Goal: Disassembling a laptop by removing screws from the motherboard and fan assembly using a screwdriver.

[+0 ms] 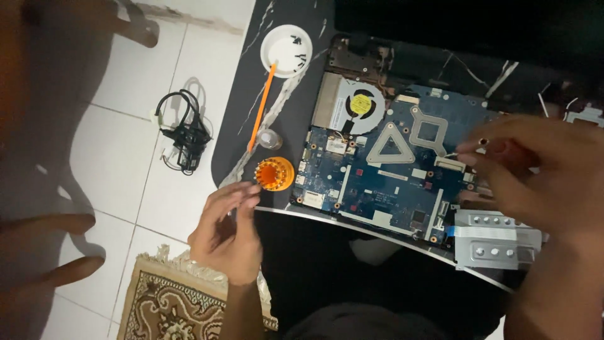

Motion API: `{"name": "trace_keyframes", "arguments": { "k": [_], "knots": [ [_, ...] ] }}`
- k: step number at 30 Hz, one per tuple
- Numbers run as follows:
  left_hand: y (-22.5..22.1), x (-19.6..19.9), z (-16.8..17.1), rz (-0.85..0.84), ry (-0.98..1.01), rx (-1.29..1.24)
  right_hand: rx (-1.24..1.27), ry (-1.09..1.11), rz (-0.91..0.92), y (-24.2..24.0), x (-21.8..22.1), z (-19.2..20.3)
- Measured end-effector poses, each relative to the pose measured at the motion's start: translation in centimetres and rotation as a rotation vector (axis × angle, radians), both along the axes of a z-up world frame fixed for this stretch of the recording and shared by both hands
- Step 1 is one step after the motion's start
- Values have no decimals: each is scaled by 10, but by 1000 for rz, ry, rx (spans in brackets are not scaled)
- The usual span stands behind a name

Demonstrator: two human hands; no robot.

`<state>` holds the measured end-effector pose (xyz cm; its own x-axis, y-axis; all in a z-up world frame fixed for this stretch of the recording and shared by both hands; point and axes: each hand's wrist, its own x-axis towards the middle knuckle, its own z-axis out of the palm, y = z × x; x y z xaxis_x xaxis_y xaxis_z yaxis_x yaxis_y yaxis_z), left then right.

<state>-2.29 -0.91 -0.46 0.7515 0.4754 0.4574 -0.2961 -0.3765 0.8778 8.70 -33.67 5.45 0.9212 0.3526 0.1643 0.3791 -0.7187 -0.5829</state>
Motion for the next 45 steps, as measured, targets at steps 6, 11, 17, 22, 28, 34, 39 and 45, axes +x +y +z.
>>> {"name": "trace_keyframes", "arguments": {
  "k": [6,11,17,22,28,34,39,45],
  "knots": [
    [-12,11,19,16,36,63,42,56,-11,-6,1,-6],
    [-11,12,20,44,133,221,32,69,-1,-7,1,-4],
    [-9,11,14,134,140,256,90,76,20,-6,-1,-2],
    [-10,10,21,131,126,344,7,64,46,-13,0,-10],
    [-8,12,41,67,144,486,81,100,62,-14,0,-13],
    [-5,17,50,-28,162,531,86,65,102,-19,0,-19],
    [2,18,47,-107,217,493,99,56,57,-14,-6,-16],
    [3,22,25,-108,256,434,46,80,8,-6,-2,-1]
  ]
}}
